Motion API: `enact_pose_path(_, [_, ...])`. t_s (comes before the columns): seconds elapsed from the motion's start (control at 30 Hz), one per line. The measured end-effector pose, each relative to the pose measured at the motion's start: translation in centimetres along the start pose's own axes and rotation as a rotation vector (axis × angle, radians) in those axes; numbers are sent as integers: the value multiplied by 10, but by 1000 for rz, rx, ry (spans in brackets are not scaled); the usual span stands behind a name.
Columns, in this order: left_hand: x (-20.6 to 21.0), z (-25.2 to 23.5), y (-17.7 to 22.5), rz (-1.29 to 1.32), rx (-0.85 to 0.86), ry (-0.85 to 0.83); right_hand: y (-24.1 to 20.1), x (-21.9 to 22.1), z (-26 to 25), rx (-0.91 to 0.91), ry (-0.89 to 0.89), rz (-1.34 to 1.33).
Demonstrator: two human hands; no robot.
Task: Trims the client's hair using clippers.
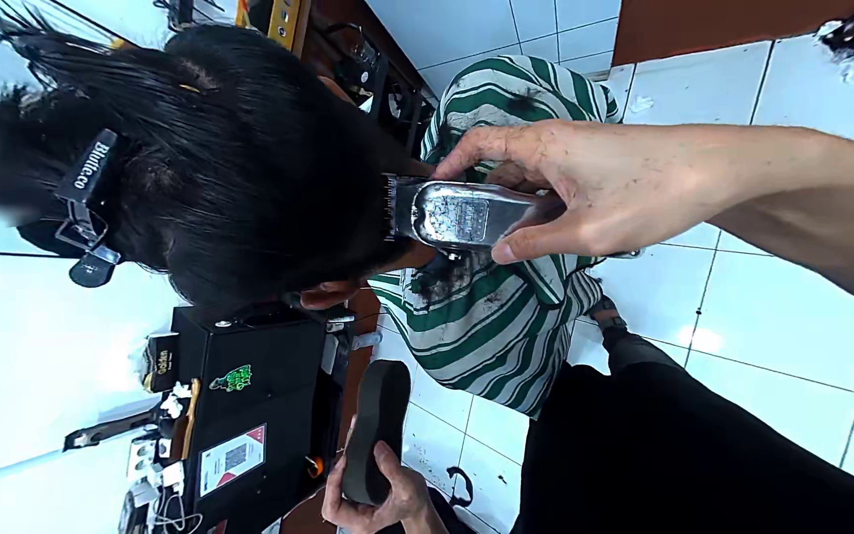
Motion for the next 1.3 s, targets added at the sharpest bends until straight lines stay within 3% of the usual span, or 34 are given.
enact_pose_path(0.23, [-1,-2,-17,68,11,-28,-1,9,2,-103,-3,-135])
enact_pose_path(0.4, [-4,-2,-29,105,7,-33,17,27,9,-41,85,-101])
enact_pose_path(1.07, [1,-5,-60,222,59,-60,-3,56,5,-227,167,-303])
enact_pose_path(1.3, [0,-6,-77,253,59,-57,-1,76,9,-106,274,-386])
Point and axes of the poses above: each hand's wrist, its own z-axis away from the middle knuckle, its own x-axis out of the palm, y = z × x, the point moved 4 cm from there along -z, towards the middle knuckle, and after that the axes turned 15 degrees about x, right-handed, at the moved point
